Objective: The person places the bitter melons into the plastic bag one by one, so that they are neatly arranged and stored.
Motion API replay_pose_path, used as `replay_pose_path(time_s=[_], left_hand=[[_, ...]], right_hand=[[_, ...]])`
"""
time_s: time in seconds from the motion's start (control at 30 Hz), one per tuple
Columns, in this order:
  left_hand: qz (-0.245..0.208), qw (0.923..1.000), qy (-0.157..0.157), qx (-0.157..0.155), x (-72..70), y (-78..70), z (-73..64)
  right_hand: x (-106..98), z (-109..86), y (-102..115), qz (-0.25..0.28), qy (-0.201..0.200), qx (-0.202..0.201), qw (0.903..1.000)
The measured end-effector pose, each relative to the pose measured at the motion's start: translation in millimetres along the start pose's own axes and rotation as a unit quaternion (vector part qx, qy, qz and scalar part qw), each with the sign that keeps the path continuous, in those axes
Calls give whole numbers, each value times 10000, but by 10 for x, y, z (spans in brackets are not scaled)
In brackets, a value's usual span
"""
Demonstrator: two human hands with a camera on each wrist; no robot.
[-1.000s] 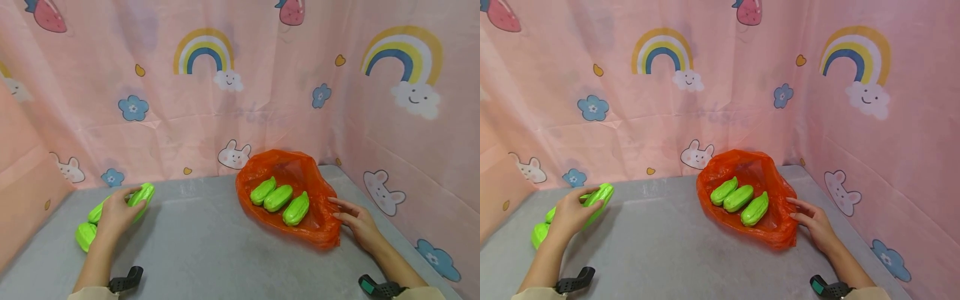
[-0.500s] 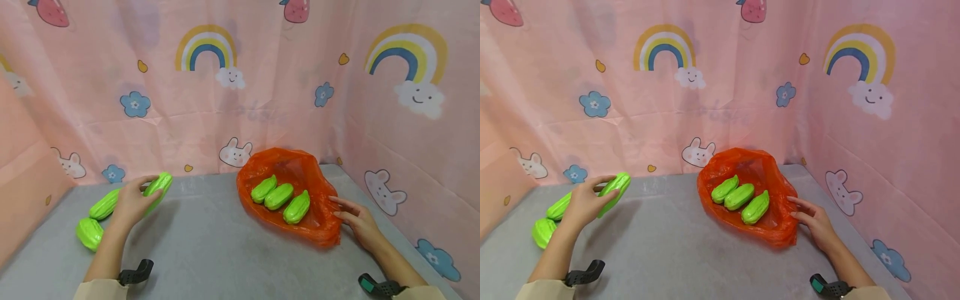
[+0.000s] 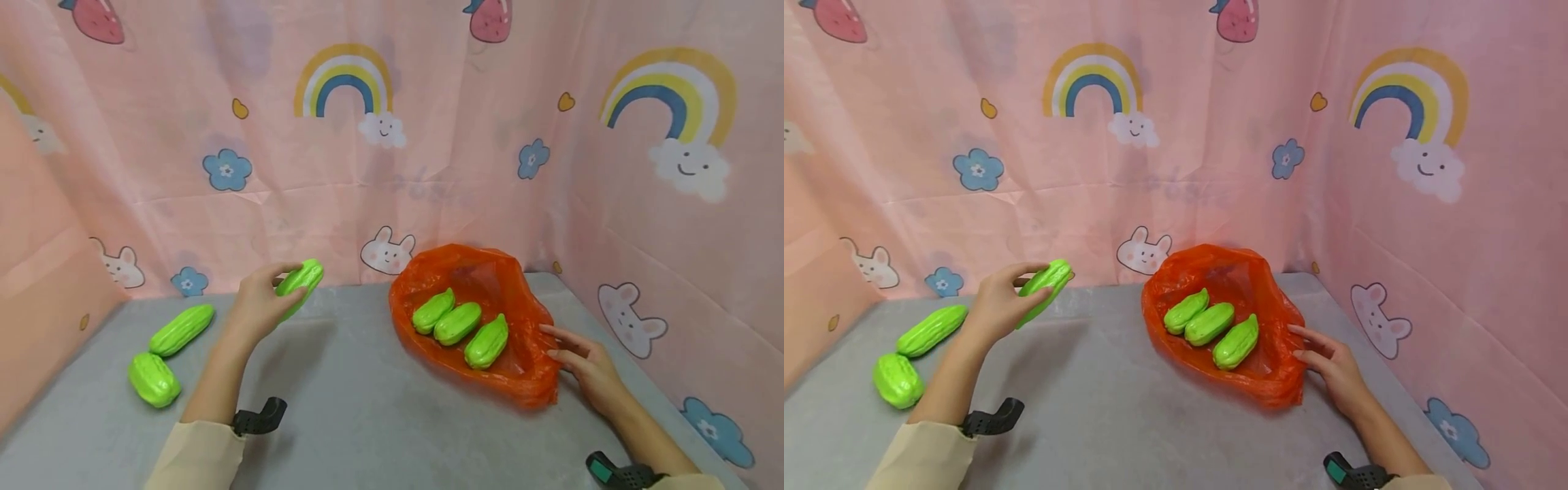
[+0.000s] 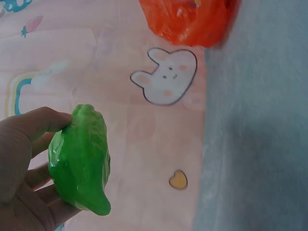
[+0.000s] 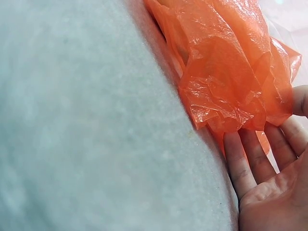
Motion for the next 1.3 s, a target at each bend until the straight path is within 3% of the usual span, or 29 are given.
replay_pose_path(time_s=[0.6,0.8,1.07,1.3], left_hand=[[-531,9980,197,285,408,-599,299],[-361,9981,79,493,588,-744,383],[-190,9974,210,660,848,-943,375],[-357,9968,157,698,1012,-1041,366]], right_hand=[[-19,-13,-16,-64,-129,134,9998],[-23,11,10,-248,-151,65,9996],[-5,0,9,-134,-189,96,9997],[-19,-13,15,-163,-170,92,9997]])
Point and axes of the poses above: each hand's wrist, its own z-axis towards the middle knuckle, its own x-axis out of the palm, y = z × x, the point moved 6 cm from there along z, towards the middle knuckle, and after that the axes turned 6 degrees about -y, right-handed, at the moved point
